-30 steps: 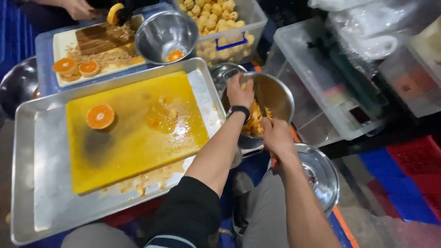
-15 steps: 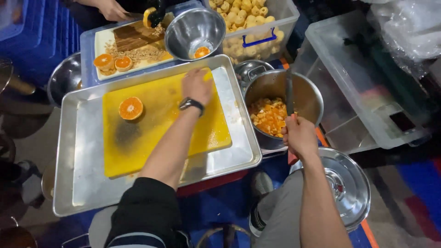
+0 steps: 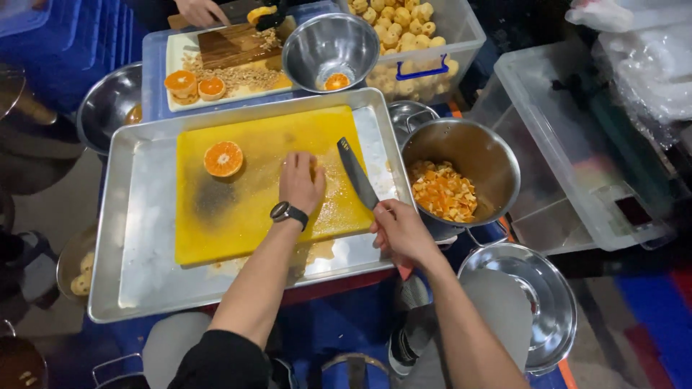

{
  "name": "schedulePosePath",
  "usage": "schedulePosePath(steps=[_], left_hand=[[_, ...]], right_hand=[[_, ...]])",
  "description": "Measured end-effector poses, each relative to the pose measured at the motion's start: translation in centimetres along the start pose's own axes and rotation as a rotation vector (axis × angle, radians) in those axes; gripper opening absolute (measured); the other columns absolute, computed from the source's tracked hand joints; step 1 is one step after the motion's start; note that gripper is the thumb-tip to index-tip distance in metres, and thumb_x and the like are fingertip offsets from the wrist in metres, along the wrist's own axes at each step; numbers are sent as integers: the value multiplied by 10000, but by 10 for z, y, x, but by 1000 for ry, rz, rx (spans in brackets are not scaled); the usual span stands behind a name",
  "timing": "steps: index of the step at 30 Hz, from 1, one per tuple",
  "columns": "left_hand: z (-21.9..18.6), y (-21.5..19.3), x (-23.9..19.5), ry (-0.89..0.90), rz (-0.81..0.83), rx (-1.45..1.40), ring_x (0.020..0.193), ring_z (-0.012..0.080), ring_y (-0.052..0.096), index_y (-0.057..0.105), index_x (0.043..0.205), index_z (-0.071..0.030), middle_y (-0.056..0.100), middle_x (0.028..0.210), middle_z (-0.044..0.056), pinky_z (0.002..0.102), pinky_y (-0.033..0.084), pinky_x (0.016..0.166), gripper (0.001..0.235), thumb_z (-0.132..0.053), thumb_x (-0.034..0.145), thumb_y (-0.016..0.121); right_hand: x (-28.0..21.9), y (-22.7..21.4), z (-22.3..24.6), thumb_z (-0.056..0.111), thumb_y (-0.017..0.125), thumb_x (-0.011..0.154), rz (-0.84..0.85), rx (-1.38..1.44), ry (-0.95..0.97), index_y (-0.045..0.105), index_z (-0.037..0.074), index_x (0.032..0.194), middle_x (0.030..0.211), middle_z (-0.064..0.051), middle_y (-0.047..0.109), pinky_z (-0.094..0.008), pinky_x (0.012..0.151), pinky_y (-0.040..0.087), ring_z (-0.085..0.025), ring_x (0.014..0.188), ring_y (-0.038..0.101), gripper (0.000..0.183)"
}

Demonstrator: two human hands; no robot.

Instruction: The person cuts oranges into small pieces on a yellow cutting board using a knife. They repeatedly slice the fruit and transfer the chopped pieces into a metal bowl. The person also handles whole oranges and orange halves during the process.

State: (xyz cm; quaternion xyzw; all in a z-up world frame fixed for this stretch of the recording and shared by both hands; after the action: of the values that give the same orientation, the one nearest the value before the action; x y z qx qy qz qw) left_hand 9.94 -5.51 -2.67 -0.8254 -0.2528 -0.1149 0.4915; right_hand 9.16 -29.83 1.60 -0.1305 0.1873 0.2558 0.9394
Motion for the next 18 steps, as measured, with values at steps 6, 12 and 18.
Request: schedulePosePath(steps=[6,12,18], left_hand=[[42,19,-2,-219,-267,-271,993,381,595,577,1026,-117,533,993,114,466,490,918,271,29,798,555],[31,33,-3,-414,-390,-221,951,307,599,604,966,-158,544,960,40,430,502,894,190,-66,828,695],[11,36,1,-480,-404,-360,1006,275,613,614,997,-178,548,1005,12,356,510,956,265,35,841,635]], right_hand=[[11,23,-13,186,461,1079,55,25,43,621,-81,1228,704,-156,668,-332,437,610,-215,512,667,345],[7,44,-27,187,464,1087,189,-39,123,645,-62,1210,670,-132,646,-323,435,588,-194,482,638,331],[3,45,-33,162,443,1083,215,49,72,646,-66,1144,681,-130,602,-323,449,561,-194,501,606,311]])
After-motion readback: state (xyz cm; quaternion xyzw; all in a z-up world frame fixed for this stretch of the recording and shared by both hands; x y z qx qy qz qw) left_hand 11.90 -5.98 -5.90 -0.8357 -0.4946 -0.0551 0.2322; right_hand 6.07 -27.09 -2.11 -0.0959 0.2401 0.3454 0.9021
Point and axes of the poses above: each hand's wrist, its own x-axis towards the middle knuckle, its own y-axis out of the palm, z = x × y, the point moved 6 cm from there along x, towards the middle knuckle
